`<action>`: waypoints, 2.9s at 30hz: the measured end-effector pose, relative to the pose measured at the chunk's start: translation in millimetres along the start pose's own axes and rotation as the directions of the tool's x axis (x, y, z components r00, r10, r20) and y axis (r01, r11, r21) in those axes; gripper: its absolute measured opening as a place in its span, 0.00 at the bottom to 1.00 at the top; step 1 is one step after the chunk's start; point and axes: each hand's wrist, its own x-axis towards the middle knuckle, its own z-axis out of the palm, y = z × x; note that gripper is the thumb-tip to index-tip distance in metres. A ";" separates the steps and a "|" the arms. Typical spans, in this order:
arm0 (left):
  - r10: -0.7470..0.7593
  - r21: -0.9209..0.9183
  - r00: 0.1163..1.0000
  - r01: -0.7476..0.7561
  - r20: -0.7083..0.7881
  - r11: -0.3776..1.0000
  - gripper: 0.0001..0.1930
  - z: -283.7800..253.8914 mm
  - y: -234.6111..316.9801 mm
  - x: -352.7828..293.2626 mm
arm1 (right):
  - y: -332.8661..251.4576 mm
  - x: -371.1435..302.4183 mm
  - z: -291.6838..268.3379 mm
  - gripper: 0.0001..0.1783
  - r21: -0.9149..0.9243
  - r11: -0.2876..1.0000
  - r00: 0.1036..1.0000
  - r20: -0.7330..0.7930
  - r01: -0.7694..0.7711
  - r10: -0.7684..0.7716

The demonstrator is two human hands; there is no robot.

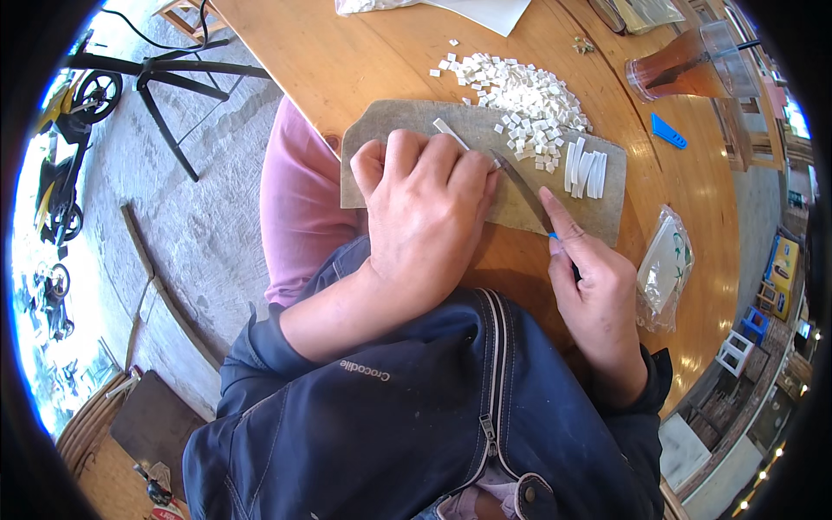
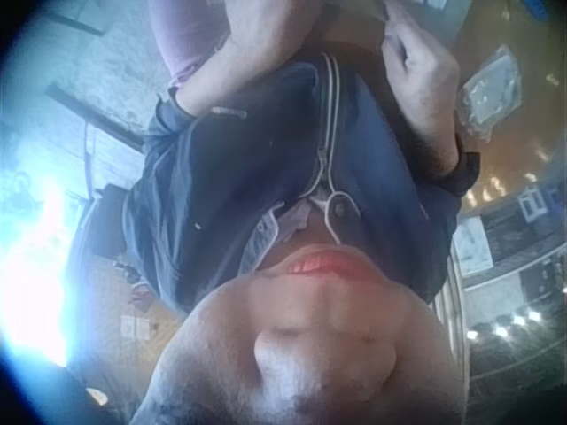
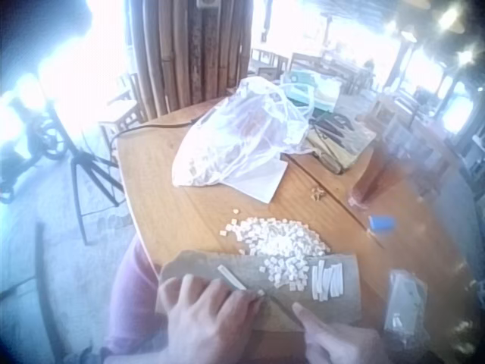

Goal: The person uses a knife to cut a white block into small cubes on a cutting board. They repeatedly slice the material and gather the cubes on the board.

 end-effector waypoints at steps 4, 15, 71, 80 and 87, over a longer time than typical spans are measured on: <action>-0.032 0.036 0.998 0.030 0.051 0.999 0.07 -6.6 3.3 1.9 | 1.7 -1.7 4.9 0.39 -0.007 1.000 0.999 -0.024 0.024 -0.024; 0.069 0.104 0.996 -0.074 0.052 0.992 0.12 -14.9 5.9 -14.4 | -16.1 -3.6 3.9 0.36 -0.105 0.994 0.999 0.022 -0.026 0.028; 0.000 0.129 0.995 -0.013 0.101 0.992 0.17 -23.9 8.0 -27.6 | -11.7 -6.3 -2.7 0.39 0.014 1.000 0.996 0.081 0.021 -0.022; -0.004 0.108 0.995 -0.006 0.095 0.994 0.19 -23.1 7.2 -28.5 | -12.5 -5.9 -1.1 0.40 -0.016 0.999 0.995 0.087 0.046 -0.044; -0.012 0.119 0.995 0.000 0.101 0.993 0.19 -23.4 8.9 -28.9 | -19.9 -8.4 0.1 0.38 -0.142 0.988 0.995 0.093 0.052 -0.039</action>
